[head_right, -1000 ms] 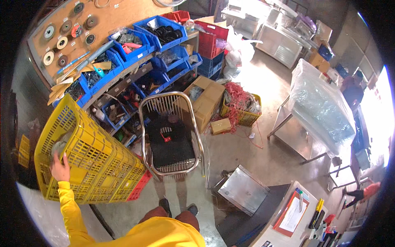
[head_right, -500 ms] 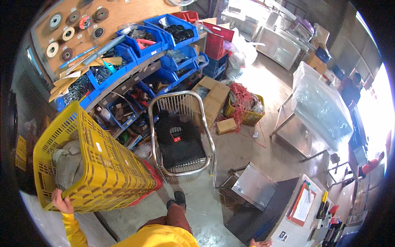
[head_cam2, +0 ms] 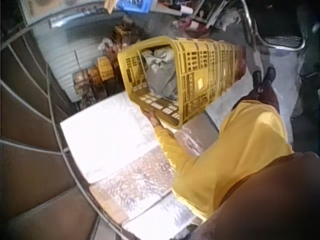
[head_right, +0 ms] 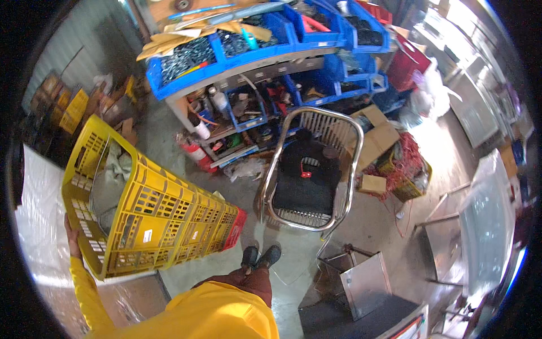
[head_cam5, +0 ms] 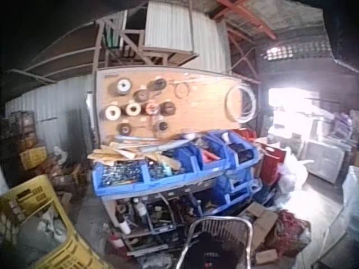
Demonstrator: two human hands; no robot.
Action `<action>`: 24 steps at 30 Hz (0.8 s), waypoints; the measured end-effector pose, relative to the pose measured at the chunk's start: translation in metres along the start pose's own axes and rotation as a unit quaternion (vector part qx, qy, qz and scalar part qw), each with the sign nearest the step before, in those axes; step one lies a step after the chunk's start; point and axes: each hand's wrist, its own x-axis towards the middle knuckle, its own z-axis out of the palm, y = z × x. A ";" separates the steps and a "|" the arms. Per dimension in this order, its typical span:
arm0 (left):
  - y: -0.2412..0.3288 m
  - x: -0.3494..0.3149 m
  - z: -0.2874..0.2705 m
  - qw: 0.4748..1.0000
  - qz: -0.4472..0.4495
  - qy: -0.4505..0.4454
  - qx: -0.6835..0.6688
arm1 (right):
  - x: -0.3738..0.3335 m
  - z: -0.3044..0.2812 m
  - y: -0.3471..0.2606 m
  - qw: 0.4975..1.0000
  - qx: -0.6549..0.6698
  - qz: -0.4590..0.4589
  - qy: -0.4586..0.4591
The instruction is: The person retrieves a long-reach lighter, ignites it, and lights each burner on a three-burner commercial gas stove. The person adjusts the knobs to control the flame and confirms ignition on all burners.
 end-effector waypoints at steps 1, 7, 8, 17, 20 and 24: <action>0.010 -0.004 0.008 0.999 -0.034 0.006 -0.038 | 0.002 -0.003 -0.008 1.000 0.003 -0.009 0.003; 0.058 -0.017 0.037 0.992 -0.119 -0.007 -0.032 | 0.014 -0.019 -0.031 0.999 -0.011 -0.037 0.013; 0.061 -0.017 0.040 0.992 -0.123 0.000 -0.019 | 0.016 -0.021 -0.033 0.999 -0.013 -0.038 0.013; 0.033 -0.009 0.031 0.989 -0.117 0.041 -0.079 | 0.021 -0.012 -0.030 0.999 0.003 -0.020 -0.028; 0.025 -0.002 0.043 0.983 -0.120 0.041 -0.133 | 0.019 -0.008 -0.022 0.999 0.008 -0.010 -0.047; 0.036 0.005 0.105 0.940 0.077 0.105 0.316 | 0.010 -0.001 0.001 0.998 0.010 0.016 -0.067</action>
